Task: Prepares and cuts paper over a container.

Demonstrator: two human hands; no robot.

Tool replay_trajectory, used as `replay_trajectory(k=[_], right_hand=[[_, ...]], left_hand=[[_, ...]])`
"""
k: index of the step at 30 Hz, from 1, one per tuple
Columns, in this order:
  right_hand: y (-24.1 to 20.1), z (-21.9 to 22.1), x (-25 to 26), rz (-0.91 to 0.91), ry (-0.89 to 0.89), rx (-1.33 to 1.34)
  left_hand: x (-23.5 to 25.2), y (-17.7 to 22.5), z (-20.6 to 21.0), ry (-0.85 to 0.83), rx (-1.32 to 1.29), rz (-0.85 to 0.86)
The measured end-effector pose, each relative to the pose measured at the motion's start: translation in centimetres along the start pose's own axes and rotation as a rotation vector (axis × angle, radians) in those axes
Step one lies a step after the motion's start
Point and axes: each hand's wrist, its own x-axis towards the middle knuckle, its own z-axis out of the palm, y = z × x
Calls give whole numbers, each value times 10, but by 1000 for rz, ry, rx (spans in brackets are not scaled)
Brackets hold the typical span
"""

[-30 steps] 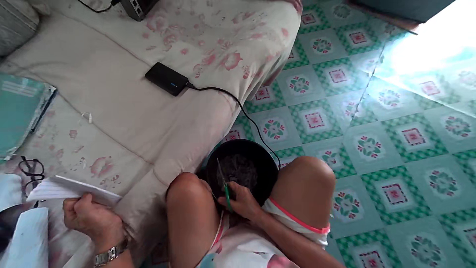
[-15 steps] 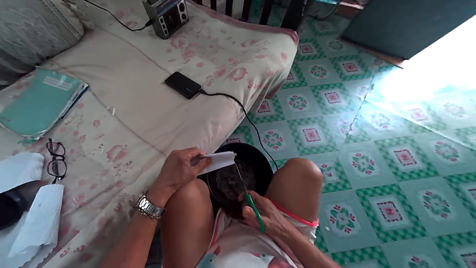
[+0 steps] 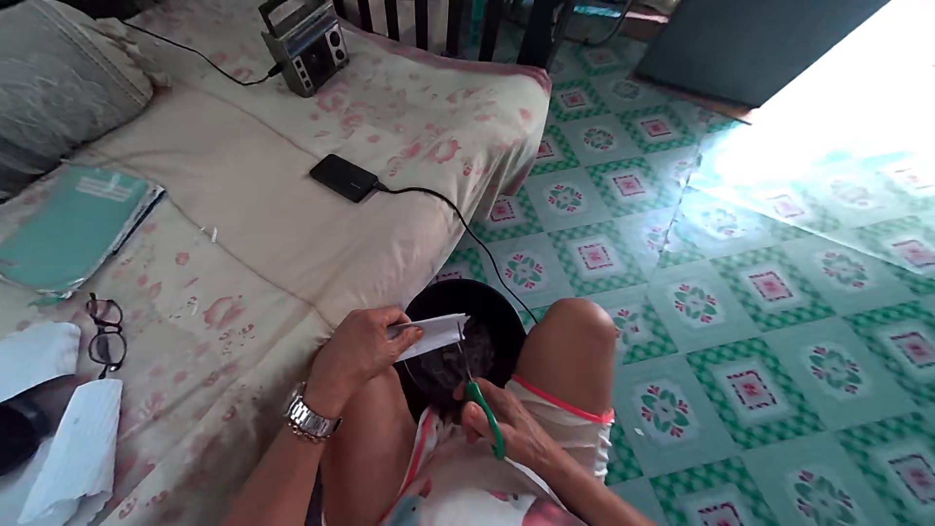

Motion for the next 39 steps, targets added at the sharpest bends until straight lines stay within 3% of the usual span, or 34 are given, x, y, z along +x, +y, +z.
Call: replay_trajectory(k=[3, 11, 27, 39], right_hand=[[-1, -1, 0, 21, 30, -6], [2, -4, 4, 68, 84, -27], [4, -8, -10, 95, 48, -45], [12, -4, -8, 83, 168, -4]], left_hand=[[4, 1, 12, 8, -50, -35], [23, -6, 17, -236, -174, -168], [-2, -19, 33, -100, -135, 18], [10, -20, 27, -247, -251, -143]])
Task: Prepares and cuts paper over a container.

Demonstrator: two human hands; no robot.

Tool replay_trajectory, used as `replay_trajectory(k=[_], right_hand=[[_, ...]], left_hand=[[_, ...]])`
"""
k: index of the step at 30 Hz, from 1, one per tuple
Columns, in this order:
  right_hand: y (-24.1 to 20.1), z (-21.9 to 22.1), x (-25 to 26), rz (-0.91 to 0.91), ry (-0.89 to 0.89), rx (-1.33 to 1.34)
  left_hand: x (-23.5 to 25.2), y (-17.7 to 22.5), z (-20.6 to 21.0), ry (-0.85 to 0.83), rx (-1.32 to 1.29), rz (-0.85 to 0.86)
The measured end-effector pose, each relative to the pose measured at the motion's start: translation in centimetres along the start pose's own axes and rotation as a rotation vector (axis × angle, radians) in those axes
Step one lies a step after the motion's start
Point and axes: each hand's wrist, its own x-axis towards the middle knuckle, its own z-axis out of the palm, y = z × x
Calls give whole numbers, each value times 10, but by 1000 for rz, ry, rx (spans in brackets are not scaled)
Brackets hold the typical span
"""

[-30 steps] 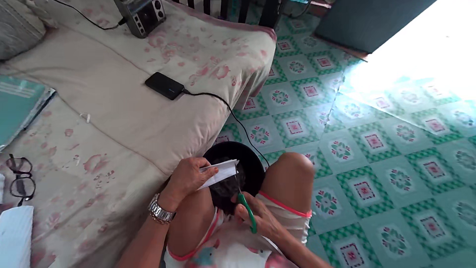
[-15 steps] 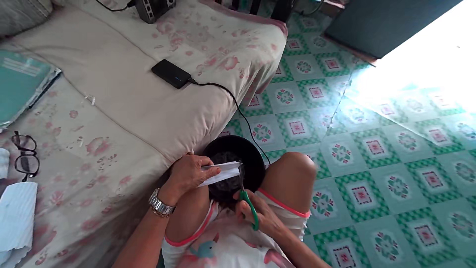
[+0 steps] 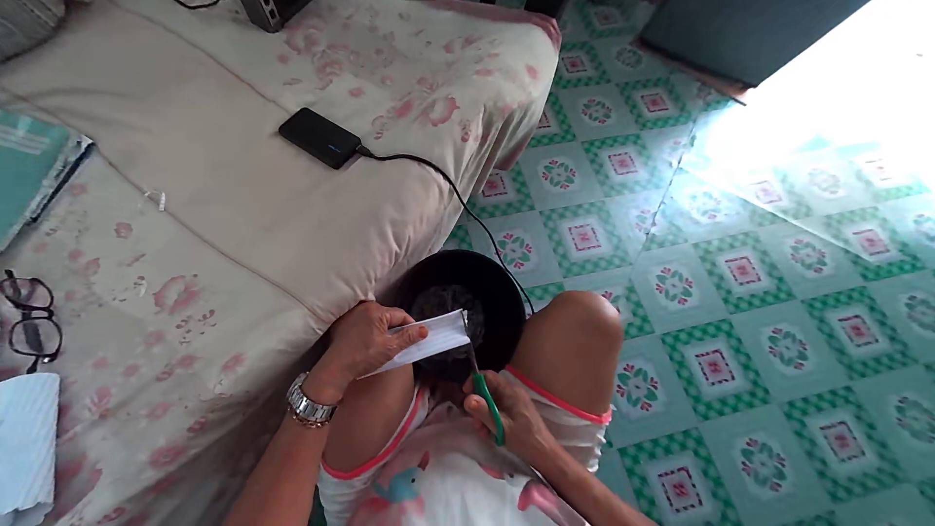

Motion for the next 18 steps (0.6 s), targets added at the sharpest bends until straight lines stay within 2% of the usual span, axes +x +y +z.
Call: replay_trajectory(k=[7, 10, 18], right_hand=[[3, -3, 2, 47, -4, 34], [4, -5, 4, 53, -20, 73], [8, -7, -1, 85, 68, 66]], left_hand=[[6, 2, -1, -30, -85, -49], [9, 2, 3, -74, -42, -38], [13, 8, 13, -105, 1, -24]])
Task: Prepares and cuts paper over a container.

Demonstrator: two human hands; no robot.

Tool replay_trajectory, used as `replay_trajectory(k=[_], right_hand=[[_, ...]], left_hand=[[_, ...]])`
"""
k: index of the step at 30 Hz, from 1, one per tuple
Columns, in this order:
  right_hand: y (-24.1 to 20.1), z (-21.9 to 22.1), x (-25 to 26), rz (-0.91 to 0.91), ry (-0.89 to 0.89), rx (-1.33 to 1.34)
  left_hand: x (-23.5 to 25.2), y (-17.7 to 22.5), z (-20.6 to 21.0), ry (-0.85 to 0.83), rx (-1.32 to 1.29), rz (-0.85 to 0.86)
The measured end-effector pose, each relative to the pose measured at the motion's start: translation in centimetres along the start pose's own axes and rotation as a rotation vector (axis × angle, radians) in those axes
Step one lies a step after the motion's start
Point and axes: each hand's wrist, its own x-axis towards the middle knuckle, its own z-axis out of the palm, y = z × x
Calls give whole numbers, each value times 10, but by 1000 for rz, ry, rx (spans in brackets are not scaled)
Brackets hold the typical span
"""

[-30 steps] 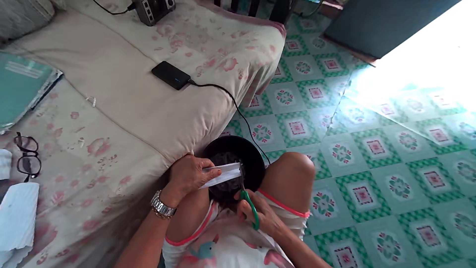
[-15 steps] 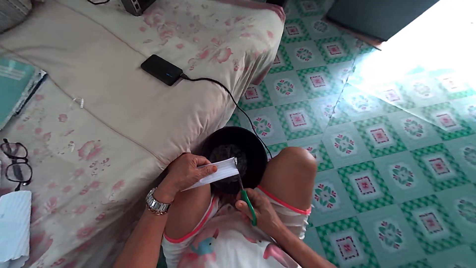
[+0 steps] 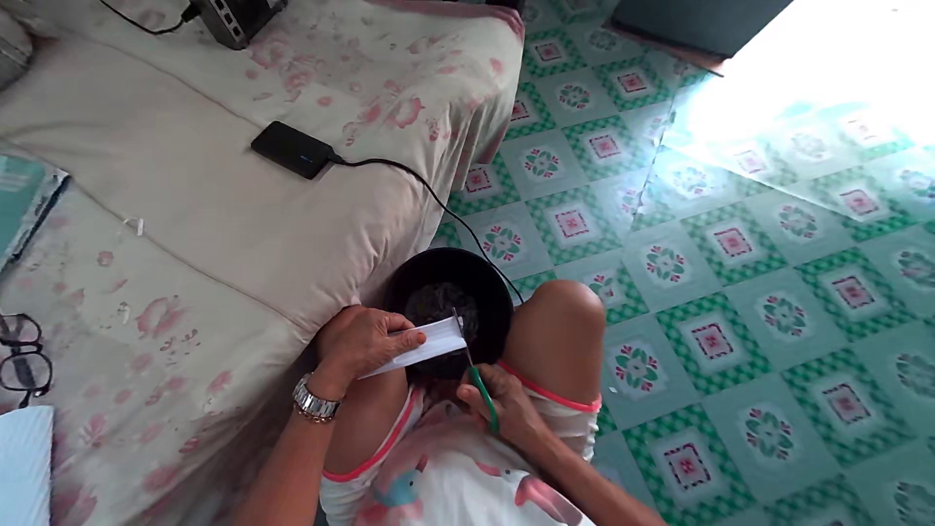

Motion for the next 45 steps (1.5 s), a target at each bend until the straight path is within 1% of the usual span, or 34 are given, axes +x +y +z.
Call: replay_trajectory(k=[5, 8, 10, 15, 19, 24, 33, 38, 41, 45], right_hand=[[1, -2, 0, 41, -34, 67], [1, -10, 0, 82, -173, 39], [1, -13, -3, 78, -223, 16], [-2, -15, -8, 47, -214, -11], [-9, -12, -6, 57, -190, -12], [-7, -9, -3, 18, -169, -21], [-4, -3, -7, 8, -75, -52], [-2, -1, -6, 14, -32, -29], [-3, -5, -4, 32, -57, -31], [-4, -7, -3, 5, -75, -38]], left_hand=[[2, 0, 1, 16, 13, -7], [1, 0, 5, 133, 58, -25], [0, 0, 6, 191, 79, -34], [-1, -3, 9, 215, 101, -5], [-2, -10, 12, 234, 138, 72], [-2, -15, 13, 269, 156, 156], [0, -4, 5, 138, 43, 28], [2, -3, 2, 112, 5, -8], [2, -3, 2, 97, -25, -23], [3, 0, 2, 70, -13, -31]])
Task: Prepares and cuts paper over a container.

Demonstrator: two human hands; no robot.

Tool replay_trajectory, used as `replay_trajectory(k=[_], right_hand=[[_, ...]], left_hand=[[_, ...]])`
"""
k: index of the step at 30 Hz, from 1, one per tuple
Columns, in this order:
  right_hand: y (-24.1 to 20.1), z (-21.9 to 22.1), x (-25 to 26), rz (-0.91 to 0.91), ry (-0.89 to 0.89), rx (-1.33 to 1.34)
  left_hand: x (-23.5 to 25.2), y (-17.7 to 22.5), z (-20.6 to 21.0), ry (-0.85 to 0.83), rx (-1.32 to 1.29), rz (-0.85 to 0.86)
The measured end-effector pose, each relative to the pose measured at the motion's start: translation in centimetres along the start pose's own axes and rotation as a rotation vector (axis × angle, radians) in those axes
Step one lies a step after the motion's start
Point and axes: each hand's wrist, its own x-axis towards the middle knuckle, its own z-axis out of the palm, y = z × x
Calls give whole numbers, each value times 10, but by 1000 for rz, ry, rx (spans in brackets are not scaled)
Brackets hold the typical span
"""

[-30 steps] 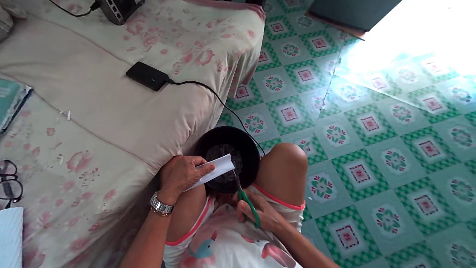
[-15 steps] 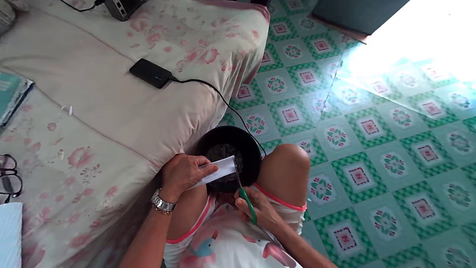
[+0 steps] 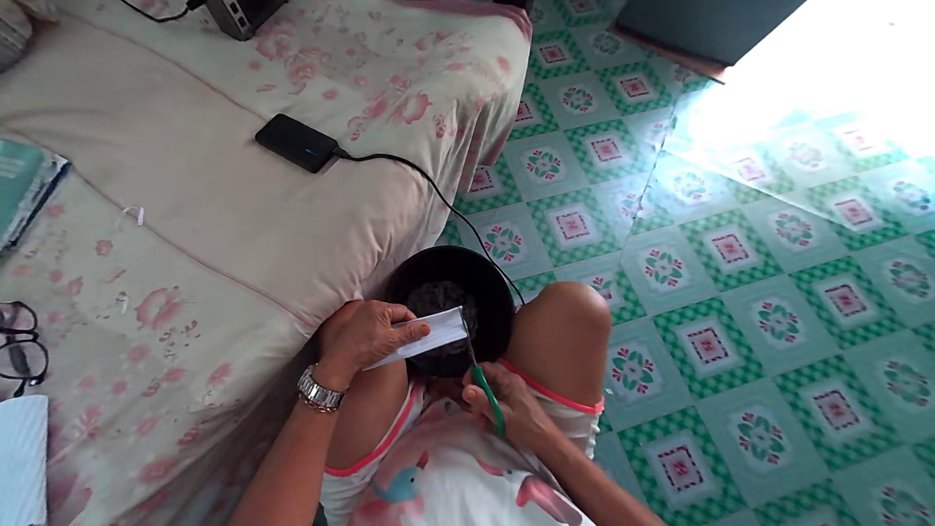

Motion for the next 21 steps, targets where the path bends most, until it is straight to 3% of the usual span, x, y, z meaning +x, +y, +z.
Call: replay_trajectory(k=[21], right_hand=[[7, 5, 2, -64, 83, 42]], left_hand=[[2, 2, -1, -76, -3, -29]])
